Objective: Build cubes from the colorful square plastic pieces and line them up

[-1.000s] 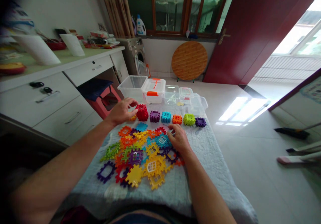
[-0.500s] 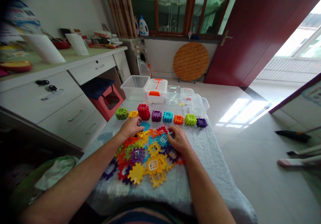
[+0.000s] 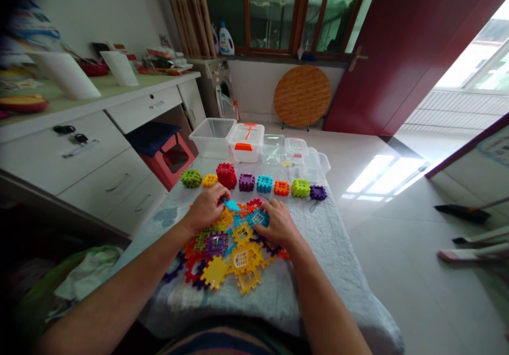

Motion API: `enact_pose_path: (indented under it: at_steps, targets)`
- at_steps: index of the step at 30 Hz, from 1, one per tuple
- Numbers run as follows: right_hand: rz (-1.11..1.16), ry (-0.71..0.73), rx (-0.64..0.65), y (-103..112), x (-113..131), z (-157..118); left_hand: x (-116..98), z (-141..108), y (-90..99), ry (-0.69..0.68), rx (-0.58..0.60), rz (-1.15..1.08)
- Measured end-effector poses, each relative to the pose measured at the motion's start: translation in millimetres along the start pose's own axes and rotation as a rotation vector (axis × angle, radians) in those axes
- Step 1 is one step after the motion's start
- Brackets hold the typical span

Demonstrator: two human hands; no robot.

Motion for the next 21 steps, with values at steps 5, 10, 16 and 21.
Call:
enact_pose_path:
  at_steps: [5,10,16,21]
  targets:
    - [-0.075,-0.021,0.028,-1.9,3.4,-1.3,4.2,-12.1,-6.5,-0.015,0.158,-0.055]
    - [-0.013,0.004,0.011,-1.4,4.9,-0.8,4.5,-20.3,6.3,-0.01,0.108,-0.048]
    - [0.276,0.026,-0.236,14.7,3.0,-1.5,1.4,-27.7,3.5,0.039,0.102,-0.016]
    - [0.234,0.05,-0.314,19.0,0.8,-4.9,1.4,-27.1,-8.6,0.066,0.191,0.041]
Point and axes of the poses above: each hand's wrist, its own z-axis towards the middle knuckle, its own y-axis out of the back of the hand, x = y × z, the point moved 7 cm from there along z, towards the middle knuckle, and after that the axes turned 6 degrees about x, right-handed, at the moved point
